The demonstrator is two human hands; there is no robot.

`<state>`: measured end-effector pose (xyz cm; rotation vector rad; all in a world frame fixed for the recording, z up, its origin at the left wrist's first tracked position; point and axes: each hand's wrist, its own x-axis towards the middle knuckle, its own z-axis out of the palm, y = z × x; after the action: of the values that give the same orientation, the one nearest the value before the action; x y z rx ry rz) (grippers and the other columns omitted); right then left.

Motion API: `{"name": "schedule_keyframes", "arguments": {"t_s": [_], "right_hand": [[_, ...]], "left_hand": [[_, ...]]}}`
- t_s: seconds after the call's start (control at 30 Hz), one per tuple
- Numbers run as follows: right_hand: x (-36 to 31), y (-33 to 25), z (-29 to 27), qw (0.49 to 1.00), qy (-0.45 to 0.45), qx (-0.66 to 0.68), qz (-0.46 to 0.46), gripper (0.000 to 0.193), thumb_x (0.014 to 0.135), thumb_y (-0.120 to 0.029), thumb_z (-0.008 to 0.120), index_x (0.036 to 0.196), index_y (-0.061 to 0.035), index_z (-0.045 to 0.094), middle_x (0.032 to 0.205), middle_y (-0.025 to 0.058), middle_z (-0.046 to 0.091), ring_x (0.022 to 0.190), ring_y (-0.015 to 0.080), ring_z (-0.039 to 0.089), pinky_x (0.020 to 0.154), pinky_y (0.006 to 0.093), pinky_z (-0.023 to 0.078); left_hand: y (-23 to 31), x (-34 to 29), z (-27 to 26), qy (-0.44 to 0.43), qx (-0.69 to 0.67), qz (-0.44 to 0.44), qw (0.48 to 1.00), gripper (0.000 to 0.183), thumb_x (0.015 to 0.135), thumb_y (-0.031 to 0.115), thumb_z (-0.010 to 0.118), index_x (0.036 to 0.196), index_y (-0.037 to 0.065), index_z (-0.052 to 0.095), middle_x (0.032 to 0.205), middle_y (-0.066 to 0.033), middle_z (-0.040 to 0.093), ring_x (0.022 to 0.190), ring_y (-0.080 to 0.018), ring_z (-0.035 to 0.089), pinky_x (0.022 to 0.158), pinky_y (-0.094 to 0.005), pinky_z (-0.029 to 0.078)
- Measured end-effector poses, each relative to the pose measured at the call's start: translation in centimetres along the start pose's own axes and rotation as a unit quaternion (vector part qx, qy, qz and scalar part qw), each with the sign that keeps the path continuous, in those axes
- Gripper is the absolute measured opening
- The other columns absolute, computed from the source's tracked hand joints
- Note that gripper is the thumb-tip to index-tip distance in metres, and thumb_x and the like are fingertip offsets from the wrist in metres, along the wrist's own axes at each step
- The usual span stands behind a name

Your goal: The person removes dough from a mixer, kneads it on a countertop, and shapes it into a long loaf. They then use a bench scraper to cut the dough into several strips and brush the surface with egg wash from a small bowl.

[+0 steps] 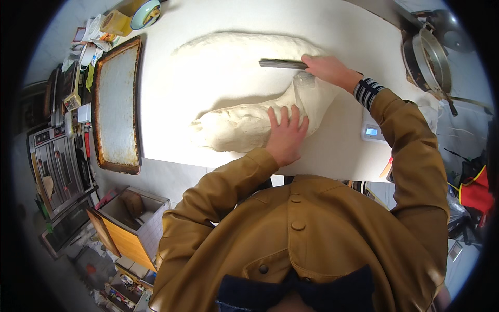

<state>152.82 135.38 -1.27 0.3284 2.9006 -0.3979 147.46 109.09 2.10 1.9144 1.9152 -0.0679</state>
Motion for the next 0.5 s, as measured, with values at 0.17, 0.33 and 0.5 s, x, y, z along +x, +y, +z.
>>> {"name": "schedule_keyframes", "arguments": {"t_s": [0.17, 0.33, 0.5], "right_hand": [[-3.1, 2.0, -4.2, 0.998, -0.033, -0.030, -0.046, 0.020, 0.095, -0.024, 0.056, 0.104, -0.0085, 0.047, 0.081, 0.0165, 0.064, 0.078, 0.0374, 0.064, 0.066, 0.0485, 0.049], [-7.1, 5.7, -4.7, 0.992, -0.105, -0.044, 0.051, 0.022, 0.096, -0.027, 0.056, 0.104, -0.0086, 0.047, 0.081, 0.0162, 0.065, 0.078, 0.0399, 0.063, 0.066, 0.0491, 0.049], [-6.0, 5.1, -0.7, 0.994, -0.041, 0.033, 0.098, 0.029, 0.096, -0.034, 0.055, 0.109, -0.0097, 0.046, 0.084, 0.0180, 0.065, 0.077, 0.0422, 0.062, 0.067, 0.0507, 0.048]], "left_hand": [[-6.7, -4.4, -0.5, 0.230, -0.278, 0.016, 0.933, 0.092, 0.072, 0.041, 0.081, 0.147, 0.011, 0.037, 0.154, -0.0259, 0.024, 0.143, -0.0476, 0.021, 0.112, -0.0682, 0.015], [-10.8, -13.4, 0.1, 0.146, -0.078, -0.143, 0.976, 0.099, 0.061, 0.034, 0.090, 0.146, 0.023, 0.040, 0.157, -0.0209, 0.021, 0.144, -0.0462, 0.018, 0.109, -0.0712, 0.015], [-13.6, -12.8, 5.0, 0.141, 0.035, -0.160, 0.976, 0.100, 0.053, 0.028, 0.092, 0.142, 0.033, 0.045, 0.158, -0.0188, 0.019, 0.144, -0.0459, 0.020, 0.104, -0.0753, 0.020]]}}
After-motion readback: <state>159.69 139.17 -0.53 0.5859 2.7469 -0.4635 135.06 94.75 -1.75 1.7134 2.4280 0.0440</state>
